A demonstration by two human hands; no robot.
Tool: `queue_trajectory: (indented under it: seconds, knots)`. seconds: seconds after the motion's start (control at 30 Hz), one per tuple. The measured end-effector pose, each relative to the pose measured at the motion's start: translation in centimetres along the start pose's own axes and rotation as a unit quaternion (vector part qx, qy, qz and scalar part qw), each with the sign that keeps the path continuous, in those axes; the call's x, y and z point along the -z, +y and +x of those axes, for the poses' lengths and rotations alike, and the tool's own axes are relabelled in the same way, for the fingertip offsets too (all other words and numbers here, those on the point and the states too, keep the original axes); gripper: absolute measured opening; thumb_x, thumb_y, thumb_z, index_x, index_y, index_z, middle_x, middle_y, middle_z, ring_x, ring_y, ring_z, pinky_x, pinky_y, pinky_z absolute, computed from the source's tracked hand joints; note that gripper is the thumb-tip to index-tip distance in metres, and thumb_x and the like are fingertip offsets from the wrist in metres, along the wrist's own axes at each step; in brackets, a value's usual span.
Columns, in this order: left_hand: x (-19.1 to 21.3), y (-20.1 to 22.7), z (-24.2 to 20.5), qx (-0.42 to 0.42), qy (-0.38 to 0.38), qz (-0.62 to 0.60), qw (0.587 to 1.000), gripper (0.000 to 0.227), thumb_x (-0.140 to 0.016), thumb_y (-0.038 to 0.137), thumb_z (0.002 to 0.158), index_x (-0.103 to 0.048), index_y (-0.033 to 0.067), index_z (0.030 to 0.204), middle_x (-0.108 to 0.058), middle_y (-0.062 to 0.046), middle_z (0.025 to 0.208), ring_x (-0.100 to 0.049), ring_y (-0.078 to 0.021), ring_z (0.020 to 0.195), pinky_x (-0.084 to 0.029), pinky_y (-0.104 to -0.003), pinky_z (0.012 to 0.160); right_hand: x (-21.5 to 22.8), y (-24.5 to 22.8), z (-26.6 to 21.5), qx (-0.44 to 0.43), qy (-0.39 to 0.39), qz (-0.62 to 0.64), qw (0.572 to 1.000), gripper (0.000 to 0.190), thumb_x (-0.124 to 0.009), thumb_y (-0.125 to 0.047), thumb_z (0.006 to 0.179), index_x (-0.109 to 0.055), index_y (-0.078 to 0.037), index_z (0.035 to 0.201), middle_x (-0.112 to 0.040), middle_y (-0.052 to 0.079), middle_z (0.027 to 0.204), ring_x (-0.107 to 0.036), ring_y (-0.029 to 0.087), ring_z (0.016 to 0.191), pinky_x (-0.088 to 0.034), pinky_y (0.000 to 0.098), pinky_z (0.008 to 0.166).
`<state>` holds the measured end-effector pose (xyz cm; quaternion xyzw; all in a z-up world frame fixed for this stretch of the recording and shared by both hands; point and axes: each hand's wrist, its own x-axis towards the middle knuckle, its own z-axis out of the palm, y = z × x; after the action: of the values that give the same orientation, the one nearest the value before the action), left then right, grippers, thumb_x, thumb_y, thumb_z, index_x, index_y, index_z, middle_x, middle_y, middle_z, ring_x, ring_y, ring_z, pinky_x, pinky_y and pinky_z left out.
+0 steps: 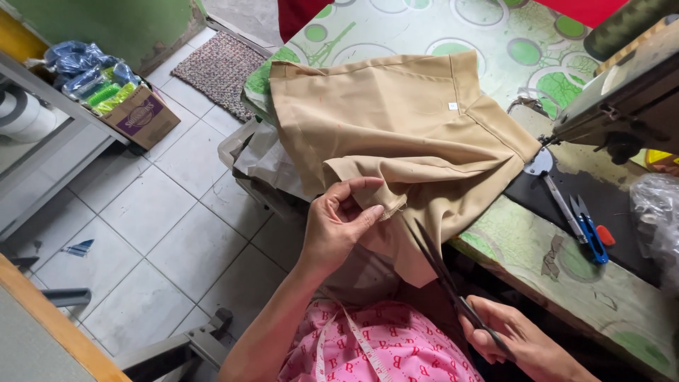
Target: The person handles a beige fabric garment, folding and aligning the edges. They then use a pair of scissors to trim the fabric along the seam line, cutting away excess material.
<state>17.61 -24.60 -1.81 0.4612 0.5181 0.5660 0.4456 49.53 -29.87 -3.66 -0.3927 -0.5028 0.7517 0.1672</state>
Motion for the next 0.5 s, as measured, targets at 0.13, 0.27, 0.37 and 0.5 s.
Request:
queue_trajectory:
  seconds: [0.13, 0.27, 0.37, 0.5]
  knots:
    - [0.1, 0.1, 0.0, 0.01, -0.025, -0.056, 0.998, 0.036, -0.079, 0.004, 0.086, -0.074, 0.0076, 0.121, -0.072, 0.004, 0.101, -0.059, -0.0001, 0.077, -0.052, -0.015, 0.069, 0.3, 0.9, 0.2, -0.029, -0.011, -0.005, 1.0, 0.041, -0.079, -0.036, 0.091, -0.055, -0.005, 0.079, -0.048, 0.005, 0.065, -0.039, 0.012, 0.053, -0.031, 0.0286, 0.043]
    - [0.2, 0.5, -0.1, 0.021, -0.056, -0.09, 0.994, 0.038, -0.078, 0.004, 0.087, -0.071, 0.004, 0.124, -0.075, -0.001, 0.104, -0.067, -0.0039, 0.086, -0.059, -0.017, 0.077, -0.5, 0.4, 1.0, -0.036, 0.013, -0.008, 0.999, 0.04, -0.08, -0.034, 0.09, -0.055, -0.005, 0.078, -0.047, 0.003, 0.069, -0.04, 0.012, 0.054, -0.031, 0.0289, 0.046]
    - [0.1, 0.5, -0.4, 0.021, -0.045, -0.079, 0.996, 0.038, -0.079, 0.004, 0.086, -0.071, 0.0045, 0.124, -0.075, -0.003, 0.11, -0.068, -0.0047, 0.09, -0.06, -0.018, 0.08, -0.8, -0.8, 1.7, -0.017, 0.014, -0.03, 0.999, 0.04, -0.078, -0.037, 0.088, -0.058, -0.004, 0.077, -0.049, 0.004, 0.064, -0.043, 0.014, 0.055, -0.034, 0.0286, 0.05]
    - [0.0, -0.3, -0.4, 0.028, -0.036, -0.121, 0.992, 0.045, -0.08, 0.001, 0.083, -0.067, 0.0035, 0.126, -0.074, -0.006, 0.111, -0.071, -0.0104, 0.097, -0.062, -0.023, 0.09, -1.1, -1.5, 1.8, 0.006, 0.012, -0.003, 1.0, 0.042, -0.077, -0.037, 0.088, -0.058, -0.001, 0.078, -0.047, 0.005, 0.064, -0.04, 0.014, 0.055, -0.034, 0.0298, 0.047]
